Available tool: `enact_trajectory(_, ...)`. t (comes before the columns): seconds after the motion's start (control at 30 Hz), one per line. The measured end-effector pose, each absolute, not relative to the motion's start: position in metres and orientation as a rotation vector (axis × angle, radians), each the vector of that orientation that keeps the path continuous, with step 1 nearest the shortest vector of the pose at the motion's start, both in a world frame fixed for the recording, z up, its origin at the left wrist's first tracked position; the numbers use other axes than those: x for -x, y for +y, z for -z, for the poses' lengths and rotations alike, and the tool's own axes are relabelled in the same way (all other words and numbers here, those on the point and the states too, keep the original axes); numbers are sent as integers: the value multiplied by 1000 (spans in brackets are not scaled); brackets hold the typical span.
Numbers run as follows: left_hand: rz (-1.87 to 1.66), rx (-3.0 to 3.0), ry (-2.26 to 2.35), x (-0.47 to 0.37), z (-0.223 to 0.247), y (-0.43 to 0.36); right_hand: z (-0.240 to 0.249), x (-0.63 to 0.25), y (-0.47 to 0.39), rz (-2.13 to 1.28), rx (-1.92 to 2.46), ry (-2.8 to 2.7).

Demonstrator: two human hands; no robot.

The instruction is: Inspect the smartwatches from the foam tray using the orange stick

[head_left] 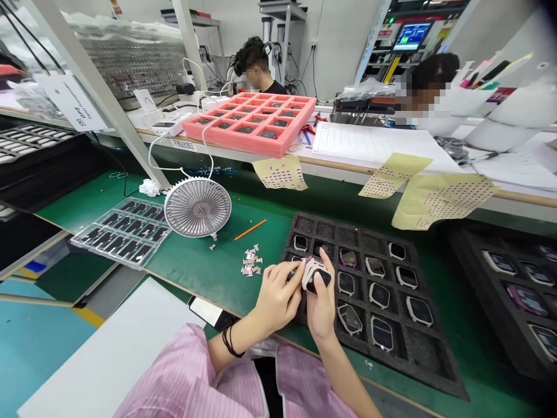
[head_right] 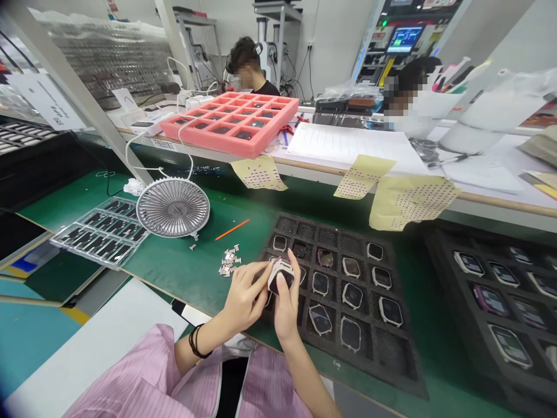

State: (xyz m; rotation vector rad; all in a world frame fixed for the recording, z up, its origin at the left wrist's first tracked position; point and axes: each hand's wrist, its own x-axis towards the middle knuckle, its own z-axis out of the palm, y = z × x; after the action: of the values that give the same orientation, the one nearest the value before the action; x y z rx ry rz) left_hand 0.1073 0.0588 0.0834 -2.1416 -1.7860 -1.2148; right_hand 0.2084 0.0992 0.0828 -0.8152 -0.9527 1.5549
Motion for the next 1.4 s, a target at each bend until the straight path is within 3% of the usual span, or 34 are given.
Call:
enact_trajectory(0.27, 1181, 2373, -1512, -86, -89, 58, -76, -216, 99, -1741, 811, -988)
enact_trajectory(0.6, 781, 2334, -1985, -30, -68, 53, -72, -217, 107, -1799, 824, -866)
enact_trajectory(0.77, 507, 2276, -1918, 0, -42, 50, -75, -220, 112, -1807, 821, -842)
enact_trajectory(0.93, 509, 2332, -1797, 4, -30, 56, -80, -215, 107, -1886, 756, -816)
enact_trajectory(1.03, 752, 2288, -1862, -5, -41, 60, -82, -212, 105, -1904, 712, -785)
enact_trajectory(1.23, 1908, 1997, -2151, -59, -97, 67, -84, -205, 103, -1843, 698, -779)
enact_trajectory(1.4, 2356, 2055, -2319, -86, -117, 72, -88, -204, 102, -1747, 746, -824)
